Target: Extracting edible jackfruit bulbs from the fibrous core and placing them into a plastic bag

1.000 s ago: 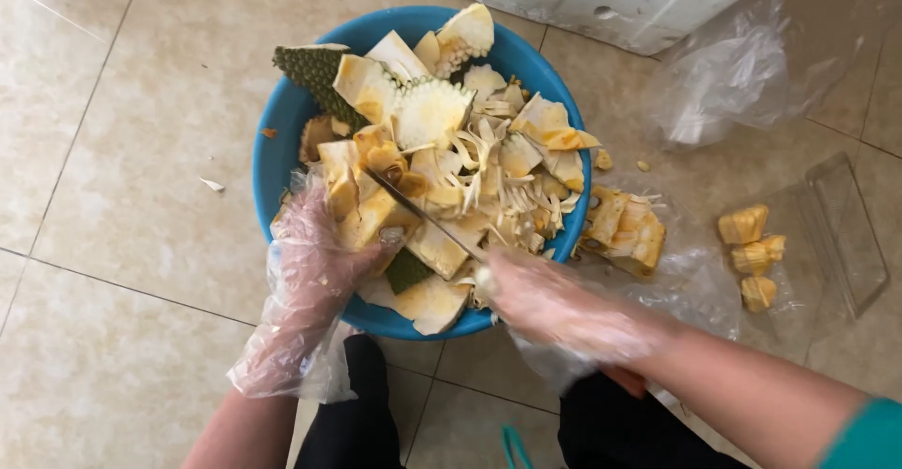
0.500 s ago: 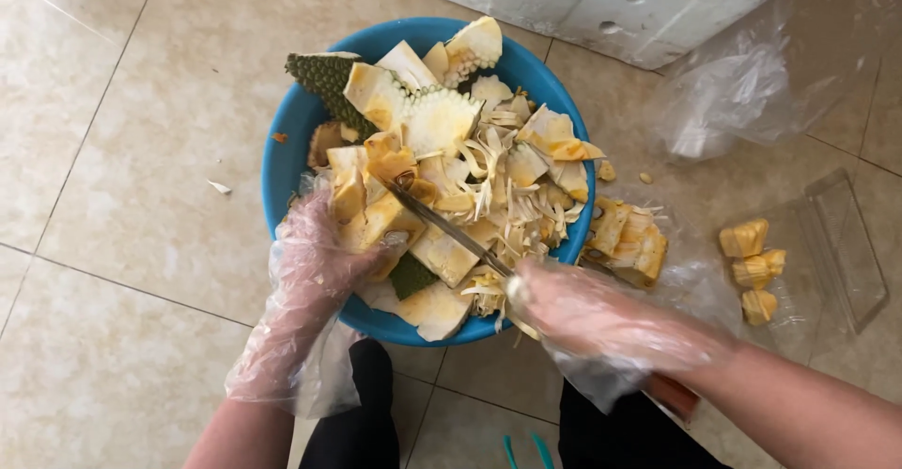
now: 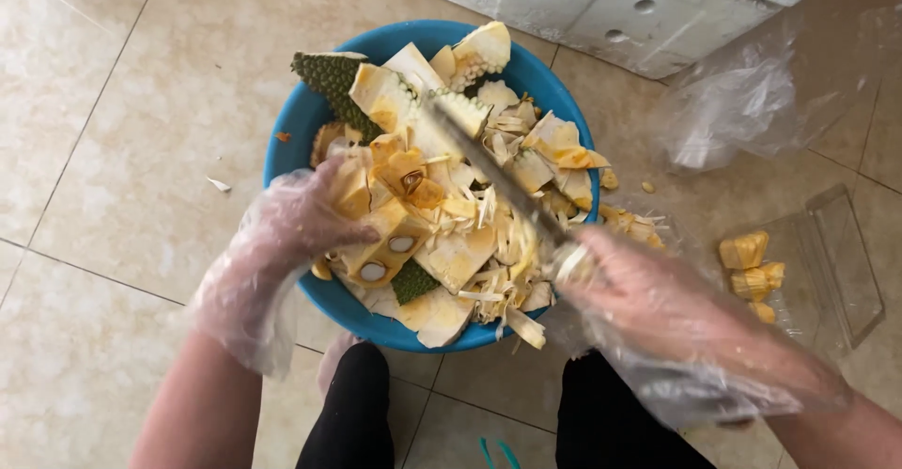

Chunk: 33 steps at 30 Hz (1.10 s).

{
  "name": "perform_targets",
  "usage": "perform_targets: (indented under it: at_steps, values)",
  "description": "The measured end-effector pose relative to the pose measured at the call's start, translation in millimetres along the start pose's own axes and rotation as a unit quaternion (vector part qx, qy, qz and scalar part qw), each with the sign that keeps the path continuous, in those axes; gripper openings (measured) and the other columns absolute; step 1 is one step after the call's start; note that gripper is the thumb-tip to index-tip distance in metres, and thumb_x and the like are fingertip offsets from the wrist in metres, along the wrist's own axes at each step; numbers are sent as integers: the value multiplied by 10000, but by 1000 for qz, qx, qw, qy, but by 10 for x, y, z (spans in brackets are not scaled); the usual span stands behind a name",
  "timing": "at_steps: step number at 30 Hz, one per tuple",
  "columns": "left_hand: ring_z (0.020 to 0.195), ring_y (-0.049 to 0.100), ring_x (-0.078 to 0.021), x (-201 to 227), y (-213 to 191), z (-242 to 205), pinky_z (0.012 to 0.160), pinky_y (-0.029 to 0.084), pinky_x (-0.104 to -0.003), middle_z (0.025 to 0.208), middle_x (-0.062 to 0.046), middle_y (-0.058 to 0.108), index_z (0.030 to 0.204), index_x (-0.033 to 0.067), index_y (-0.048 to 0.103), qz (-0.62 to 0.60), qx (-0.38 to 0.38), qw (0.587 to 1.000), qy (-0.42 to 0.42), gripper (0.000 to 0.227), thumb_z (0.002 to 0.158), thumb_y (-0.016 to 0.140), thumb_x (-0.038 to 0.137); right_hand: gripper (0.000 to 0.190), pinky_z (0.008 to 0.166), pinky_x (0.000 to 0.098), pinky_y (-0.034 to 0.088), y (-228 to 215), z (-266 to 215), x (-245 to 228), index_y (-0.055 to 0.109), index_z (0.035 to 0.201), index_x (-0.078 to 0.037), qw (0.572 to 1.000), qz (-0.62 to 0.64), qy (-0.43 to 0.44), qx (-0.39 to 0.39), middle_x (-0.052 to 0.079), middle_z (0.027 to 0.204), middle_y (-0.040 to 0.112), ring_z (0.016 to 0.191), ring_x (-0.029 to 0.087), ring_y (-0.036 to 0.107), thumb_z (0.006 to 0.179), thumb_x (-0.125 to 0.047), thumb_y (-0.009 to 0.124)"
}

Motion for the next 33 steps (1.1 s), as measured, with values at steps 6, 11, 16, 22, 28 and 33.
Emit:
perform_targets:
  at_steps: [6, 11, 16, 22, 28, 33]
  values:
    - [1274, 578, -298, 19, 65, 134, 1020, 533, -423, 1263, -98, 675, 1302, 210, 646, 96, -6, 995, 34, 836, 634, 887, 650, 409, 906, 506, 566, -513, 461, -400, 562, 1347, -347, 984, -98, -73, 131, 67, 1204, 756, 1051, 336, 719, 1000, -559, 514]
    - [1068, 609, -293, -24, 98, 55, 876, 531, -414, 1062, -87, 657, 994, 165, 672, 102, 37, 993, 33, 676, 649, 837, 723, 529, 961, 514, 462, -569, 894, -517, 571, 1346, -257, 957, -107, -172, 208, 71, 1347, 644, 1226, 374, 593, 883, -512, 544]
    - [945, 657, -286, -66, 181, 46, 807, 509, -426, 946, -30, 699, 944, 195, 650, 65, 76, 992, 73, 594, 594, 894, 609, 758, 1153, 685, 256, -445, 874, -709, 371, 1605, -291, 898, -228, -254, 277, 221, 1667, 273, 1473, 442, 305, 968, -703, 389]
    - [1121, 613, -288, -313, 383, 120, 935, 504, -429, 1187, -48, 637, 1170, 245, 632, -86, 122, 986, 74, 750, 545, 907, 556, 603, 848, 459, 635, -199, -227, -1526, 653, 1370, 7, 636, -181, -583, 472, 162, 1129, 735, 969, 322, 716, 906, -338, 823]
    - [1013, 652, -301, -45, 266, -81, 829, 522, -447, 1039, -52, 702, 998, 204, 698, -89, 137, 978, 132, 554, 598, 871, 546, 803, 1125, 466, 381, 449, 442, -1925, 464, 1567, -225, 881, -134, -439, 115, 137, 1555, 512, 1398, 358, 478, 854, -570, 596]
    - [1161, 677, -277, -211, 358, -111, 982, 587, -422, 1140, -52, 679, 1293, 335, 655, -94, 203, 968, 112, 776, 589, 894, 559, 298, 593, 241, 609, 517, 488, -1968, 640, 1193, -189, 867, 13, -483, 123, -56, 700, 618, 545, 121, 625, 1036, -439, 595]
Point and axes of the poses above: each hand's wrist, its own z-axis towards the middle knuckle, its own y-axis out of the palm, x = y × z, the point moved 10 cm from there along z, towards the middle knuckle
